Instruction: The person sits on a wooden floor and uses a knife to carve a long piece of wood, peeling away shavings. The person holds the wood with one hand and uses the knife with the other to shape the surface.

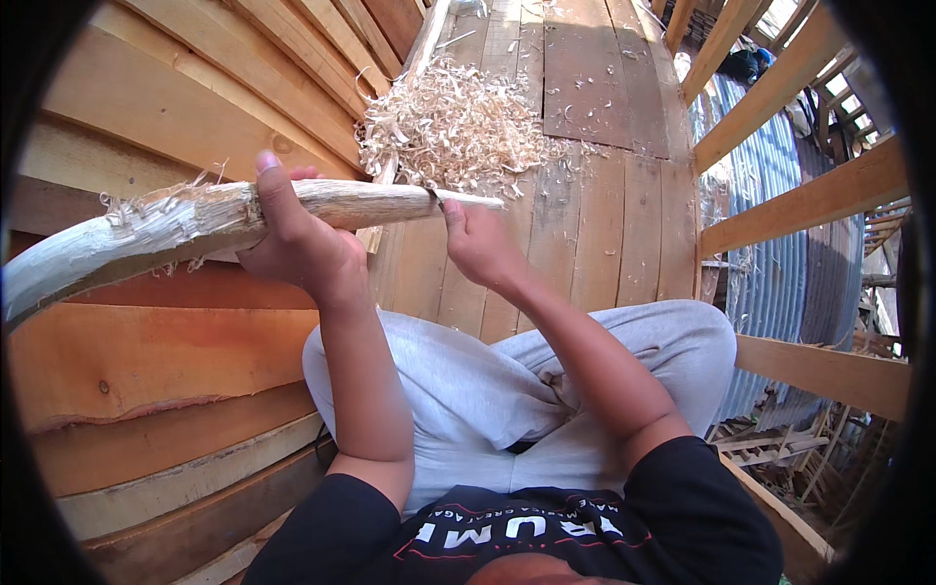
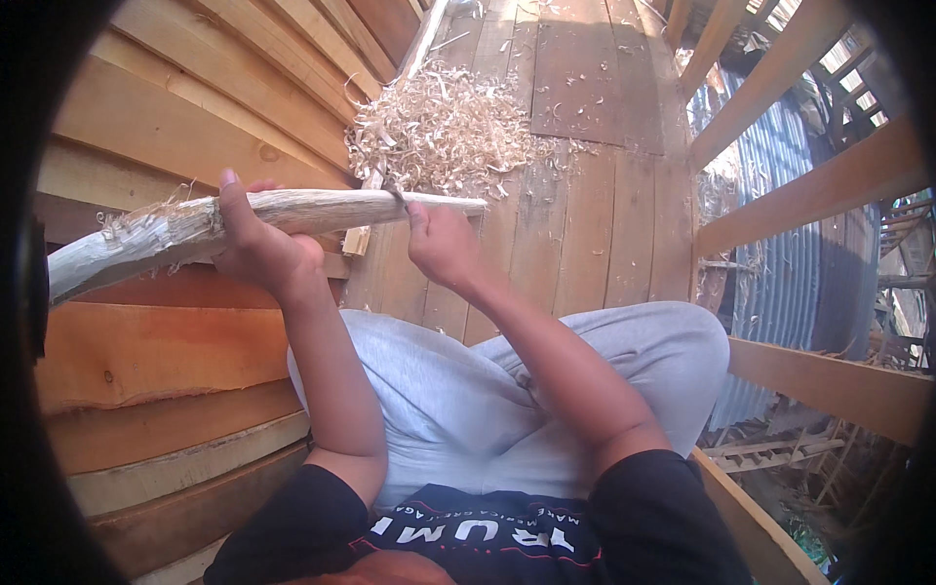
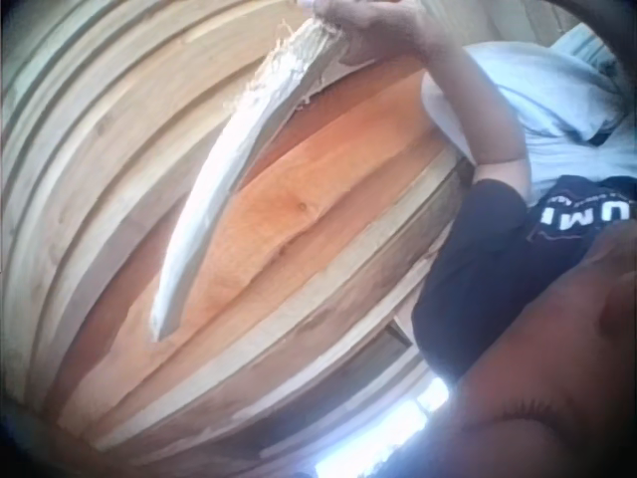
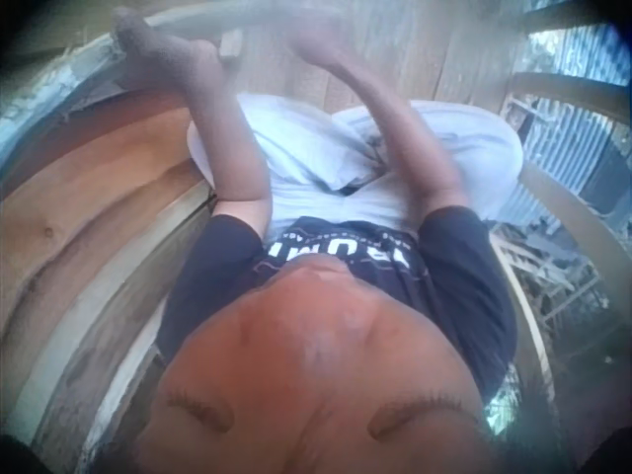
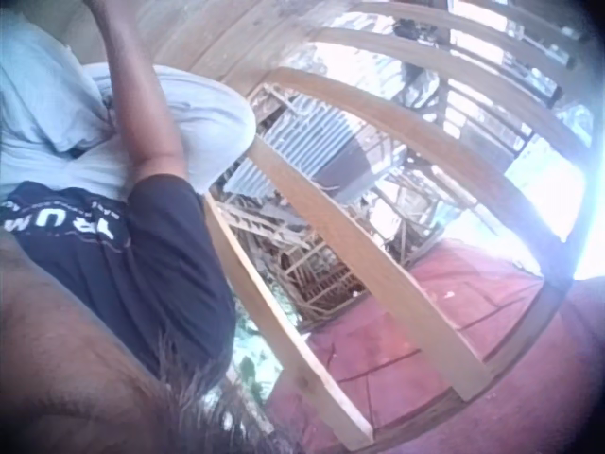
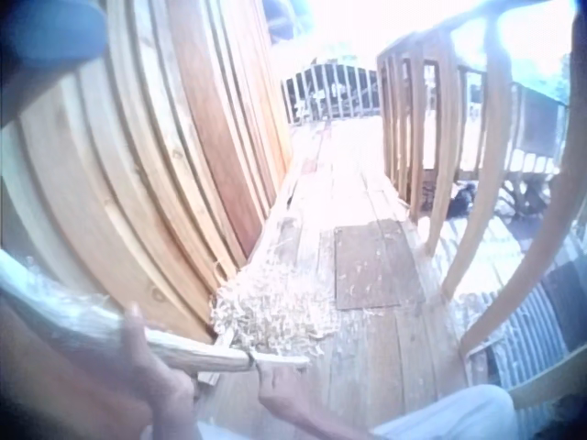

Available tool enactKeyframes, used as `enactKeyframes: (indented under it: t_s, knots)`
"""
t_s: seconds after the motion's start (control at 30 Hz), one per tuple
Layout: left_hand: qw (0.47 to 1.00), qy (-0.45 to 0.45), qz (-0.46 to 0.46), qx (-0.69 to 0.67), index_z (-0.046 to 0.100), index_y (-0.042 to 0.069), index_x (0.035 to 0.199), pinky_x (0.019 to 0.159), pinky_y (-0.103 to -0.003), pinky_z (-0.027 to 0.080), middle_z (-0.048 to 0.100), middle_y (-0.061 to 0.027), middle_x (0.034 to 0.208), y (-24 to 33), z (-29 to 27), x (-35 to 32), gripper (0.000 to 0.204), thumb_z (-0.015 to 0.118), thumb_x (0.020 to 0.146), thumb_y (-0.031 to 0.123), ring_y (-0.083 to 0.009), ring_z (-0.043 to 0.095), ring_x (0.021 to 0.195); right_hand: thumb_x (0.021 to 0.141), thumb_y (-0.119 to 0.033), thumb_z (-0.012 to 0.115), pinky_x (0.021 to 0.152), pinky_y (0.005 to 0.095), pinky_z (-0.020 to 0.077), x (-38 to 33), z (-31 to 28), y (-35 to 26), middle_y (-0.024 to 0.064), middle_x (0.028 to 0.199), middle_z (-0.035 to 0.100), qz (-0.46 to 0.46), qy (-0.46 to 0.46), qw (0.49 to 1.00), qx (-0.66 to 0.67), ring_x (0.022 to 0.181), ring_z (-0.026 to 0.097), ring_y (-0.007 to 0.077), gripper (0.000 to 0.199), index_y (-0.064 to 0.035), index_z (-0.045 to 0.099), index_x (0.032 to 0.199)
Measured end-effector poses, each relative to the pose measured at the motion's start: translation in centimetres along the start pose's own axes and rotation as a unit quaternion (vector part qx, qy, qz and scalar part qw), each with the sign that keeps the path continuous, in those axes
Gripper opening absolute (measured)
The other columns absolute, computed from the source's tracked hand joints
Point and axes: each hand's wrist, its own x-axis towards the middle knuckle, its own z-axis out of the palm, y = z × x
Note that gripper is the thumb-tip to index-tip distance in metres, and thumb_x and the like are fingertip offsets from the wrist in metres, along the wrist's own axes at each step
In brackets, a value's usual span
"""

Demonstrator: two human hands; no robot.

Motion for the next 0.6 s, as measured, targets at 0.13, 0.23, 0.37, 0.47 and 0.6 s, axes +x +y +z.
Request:
enactKeyframes:
  t_s: [0.13,0.23,0.37,0.47,0.6]
  knots:
    - [1.0,-0.014,-0.013,0.008,0.056,-0.002,0.102,0.069,-0.035,0.05,0.06,-0.011,0.083,-0.1,0.4,1.1,0.035,0.071,0.084,0.024,-0.0182,0.06,0.075,0.103,-0.038,0.034,0.061,0.0473,0.0403,0.7,-0.5,1.6,0.0226,0.062,0.053,0.07,-0.028,0.997,0.002,0.058,0.05,0.0353,0.056,0.0038,0.052,0.071]
    - [0.992,-0.104,-0.074,-0.022,0.056,-0.001,0.101,0.072,-0.037,0.053,0.061,-0.0123,0.085,-0.4,-1.7,2.3,0.034,0.069,0.086,0.025,-0.021,0.062,0.077,0.103,-0.039,0.035,0.063,0.0464,0.0416,0.6,-1.0,1.3,0.0225,0.064,0.055,0.091,-0.041,0.995,0.003,0.061,0.053,0.0354,0.056,0.0039,0.053,0.071]
    - [0.976,-0.206,-0.049,-0.053,0.055,-0.001,0.096,0.067,-0.042,0.057,0.062,-0.014,0.073,0.3,-3.2,3.4,0.027,0.068,0.082,0.017,-0.0278,0.063,0.067,0.103,-0.04,0.034,0.065,0.0463,0.0429,-0.5,-2.3,-1.5,0.0222,0.065,0.056,0.046,-0.039,0.997,-0.057,0.064,0.057,0.0363,0.057,0.0042,0.053,0.072]
    - [0.978,-0.185,-0.064,-0.073,0.056,-0.002,0.094,0.071,-0.043,0.054,0.061,-0.0148,0.081,-0.5,-2.6,2.2,0.029,0.065,0.084,0.023,-0.0264,0.063,0.074,0.103,-0.038,0.034,0.071,0.0486,0.0455,0.2,-2.1,-1.0,0.0267,0.071,0.06,0.046,-0.034,0.997,-0.054,0.071,0.059,0.0427,0.058,0.0065,0.058,0.073]
    - [0.994,-0.095,-0.031,-0.041,0.056,-0.004,0.09,0.069,-0.04,0.053,0.061,-0.0153,0.079,-0.3,-0.9,1.1,0.033,0.067,0.082,0.025,-0.0272,0.062,0.071,0.102,-0.036,0.035,0.073,0.051,0.0469,0.5,-2.7,-0.1,0.0298,0.074,0.062,0.102,-0.065,0.993,-0.004,0.076,0.061,0.0468,0.058,0.008,0.06,0.074]
